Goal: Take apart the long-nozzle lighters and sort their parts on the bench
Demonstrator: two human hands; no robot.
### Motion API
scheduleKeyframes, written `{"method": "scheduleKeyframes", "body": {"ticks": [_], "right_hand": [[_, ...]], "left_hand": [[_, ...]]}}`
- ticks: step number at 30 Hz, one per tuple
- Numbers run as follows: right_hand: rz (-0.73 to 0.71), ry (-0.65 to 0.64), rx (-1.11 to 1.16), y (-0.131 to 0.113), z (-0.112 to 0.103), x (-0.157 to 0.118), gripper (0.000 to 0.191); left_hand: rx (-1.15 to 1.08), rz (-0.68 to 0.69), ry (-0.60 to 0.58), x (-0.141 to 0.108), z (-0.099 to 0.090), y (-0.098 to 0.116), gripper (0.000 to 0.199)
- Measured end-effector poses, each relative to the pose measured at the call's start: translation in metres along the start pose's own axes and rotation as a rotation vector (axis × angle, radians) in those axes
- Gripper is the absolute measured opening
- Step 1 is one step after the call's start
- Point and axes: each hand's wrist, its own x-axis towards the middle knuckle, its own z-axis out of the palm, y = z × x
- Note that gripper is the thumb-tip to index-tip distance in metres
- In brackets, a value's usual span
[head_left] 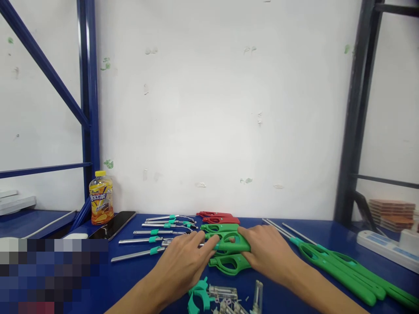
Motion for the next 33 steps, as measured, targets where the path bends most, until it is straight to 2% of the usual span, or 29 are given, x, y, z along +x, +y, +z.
{"method": "scheduleKeyframes", "body": {"ticks": [5, 8, 16, 19, 24, 29, 33], "right_hand": [[-0.025, -0.022, 0.015, -0.007, 0.0, -0.003, 0.009], [-0.03, -0.025, 0.01, -0.007, 0.0, -0.004, 0.011], [-0.073, -0.054, -0.037, -0.008, -0.003, -0.002, 0.012], [-0.102, 0.01, -0.1, -0.007, -0.002, 0.0, 0.018], [-0.168, 0.199, -0.204, -0.003, 0.002, -0.002, 0.029], [-0.245, 0.45, -0.327, 0.0, 0.0, -0.005, 0.021], [-0.235, 0.441, -0.28, 0.002, -0.002, -0.005, 0.023]], "left_hand": [[0.022, 0.048, 0.102, 0.001, 0.003, 0.002, 0.014], [0.03, 0.042, 0.045, 0.003, -0.002, 0.005, 0.003], [-0.064, -0.023, -0.122, 0.005, -0.018, 0.01, 0.009], [-0.126, -0.064, -0.148, 0.006, -0.02, 0.009, 0.011], [-0.18, -0.087, -0.162, 0.006, -0.022, 0.009, 0.013], [-0.294, -0.142, -0.158, 0.003, -0.023, 0.008, 0.039], [-0.321, -0.128, -0.143, 0.002, -0.019, 0.008, 0.039]]}}
